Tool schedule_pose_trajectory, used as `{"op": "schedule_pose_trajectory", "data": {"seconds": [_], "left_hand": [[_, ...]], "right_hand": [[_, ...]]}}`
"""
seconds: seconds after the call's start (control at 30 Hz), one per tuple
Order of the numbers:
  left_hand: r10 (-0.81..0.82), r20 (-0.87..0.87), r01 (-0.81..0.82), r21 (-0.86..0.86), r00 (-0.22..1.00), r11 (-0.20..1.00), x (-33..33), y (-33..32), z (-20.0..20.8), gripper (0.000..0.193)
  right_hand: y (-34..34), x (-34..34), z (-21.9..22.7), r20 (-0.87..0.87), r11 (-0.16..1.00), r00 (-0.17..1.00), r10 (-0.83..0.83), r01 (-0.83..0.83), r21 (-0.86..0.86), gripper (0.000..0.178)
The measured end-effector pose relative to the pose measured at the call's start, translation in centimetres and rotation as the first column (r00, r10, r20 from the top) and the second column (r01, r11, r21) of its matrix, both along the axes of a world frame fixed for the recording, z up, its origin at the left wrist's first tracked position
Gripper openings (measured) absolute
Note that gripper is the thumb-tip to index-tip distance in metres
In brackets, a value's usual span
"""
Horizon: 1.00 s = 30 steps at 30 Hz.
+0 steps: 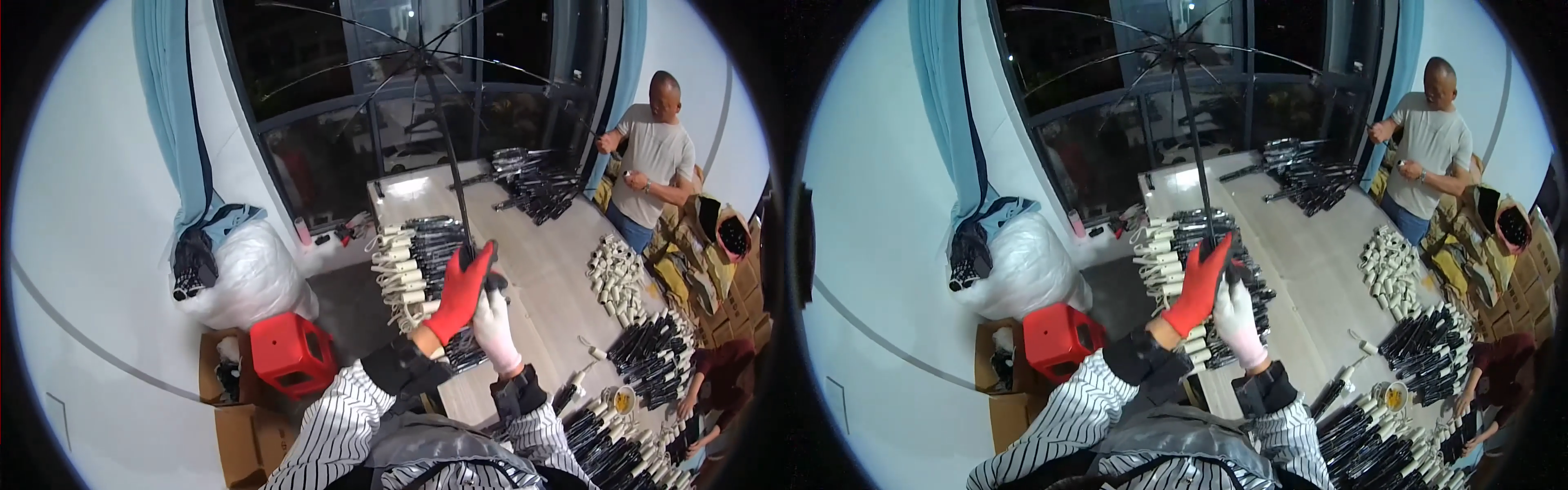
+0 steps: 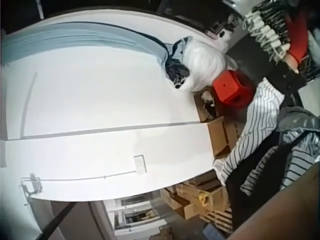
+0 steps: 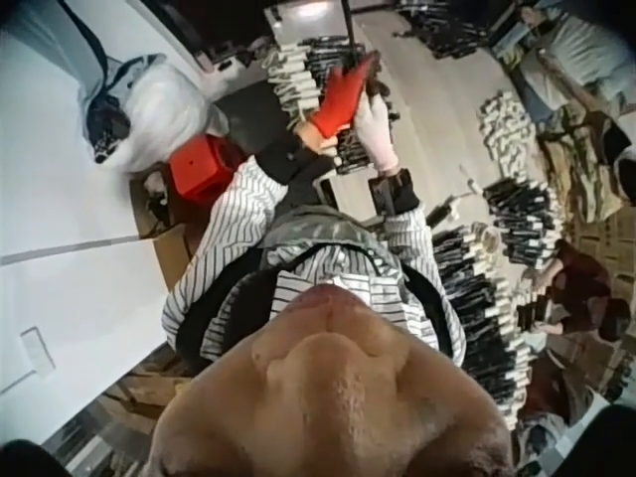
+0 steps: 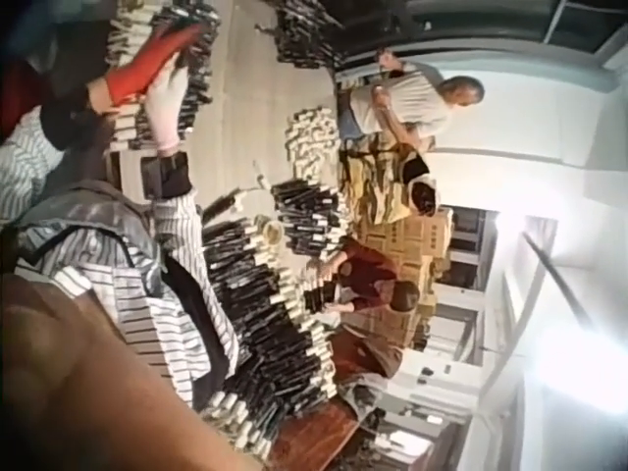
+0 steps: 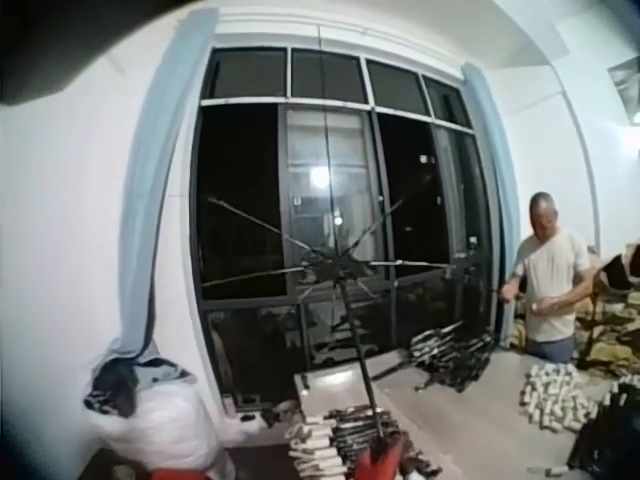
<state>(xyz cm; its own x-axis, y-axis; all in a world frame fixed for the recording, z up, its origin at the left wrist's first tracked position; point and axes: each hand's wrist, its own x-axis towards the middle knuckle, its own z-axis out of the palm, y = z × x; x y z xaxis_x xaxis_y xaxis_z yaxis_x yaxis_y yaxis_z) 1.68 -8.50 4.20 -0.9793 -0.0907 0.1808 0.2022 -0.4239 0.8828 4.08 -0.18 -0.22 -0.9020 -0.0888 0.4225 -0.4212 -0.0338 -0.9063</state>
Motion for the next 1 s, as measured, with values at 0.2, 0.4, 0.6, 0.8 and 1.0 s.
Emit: {"op": "schedule_pose_trajectory", "data": {"seconds": [0.2, 0.4, 0.6, 0.8, 1.0], "left_hand": [[0.056, -0.183, -0.108, -0.291, 0.982, 0.951, 0.7, 2.5, -0.6, 0.033], [0.274, -0.445, -0.276, 0.063, 0.852, 0.959, -4.7, -10.1, 0.8, 0.065], [-0.412, -0.408, 0.538, 0.266, 0.814, 0.8, -10.0, -9.8, 8.3, 0.063], [-0.275, -0.302, 0.328, 0.143, 0.913, 0.934, -11.2, -7.3, 7.9, 0.036], [-0.297, -0.034, 0.29, 0.344, 0.954, 0.893, -2.5, 2.4, 5.6, 0.025]], "right_hand": [[2.7, -0.2, -1.7, 0.043, 0.999, 0.999, -0.016, 0.018, -0.047, 0.033], [10.8, 6.7, -1.1, 0.344, 0.983, 0.922, 0.176, -0.181, -0.02, 0.052], [16.3, 14.4, -5.1, 0.555, 0.953, 0.789, 0.265, -0.301, -0.028, 0.059], [9.2, 12.6, -4.6, 0.52, 0.979, 0.854, -0.029, 0.128, -0.156, 0.051], [5.8, 5.2, 2.6, 0.419, 0.966, 0.908, -0.001, 0.109, -0.233, 0.053]]}}
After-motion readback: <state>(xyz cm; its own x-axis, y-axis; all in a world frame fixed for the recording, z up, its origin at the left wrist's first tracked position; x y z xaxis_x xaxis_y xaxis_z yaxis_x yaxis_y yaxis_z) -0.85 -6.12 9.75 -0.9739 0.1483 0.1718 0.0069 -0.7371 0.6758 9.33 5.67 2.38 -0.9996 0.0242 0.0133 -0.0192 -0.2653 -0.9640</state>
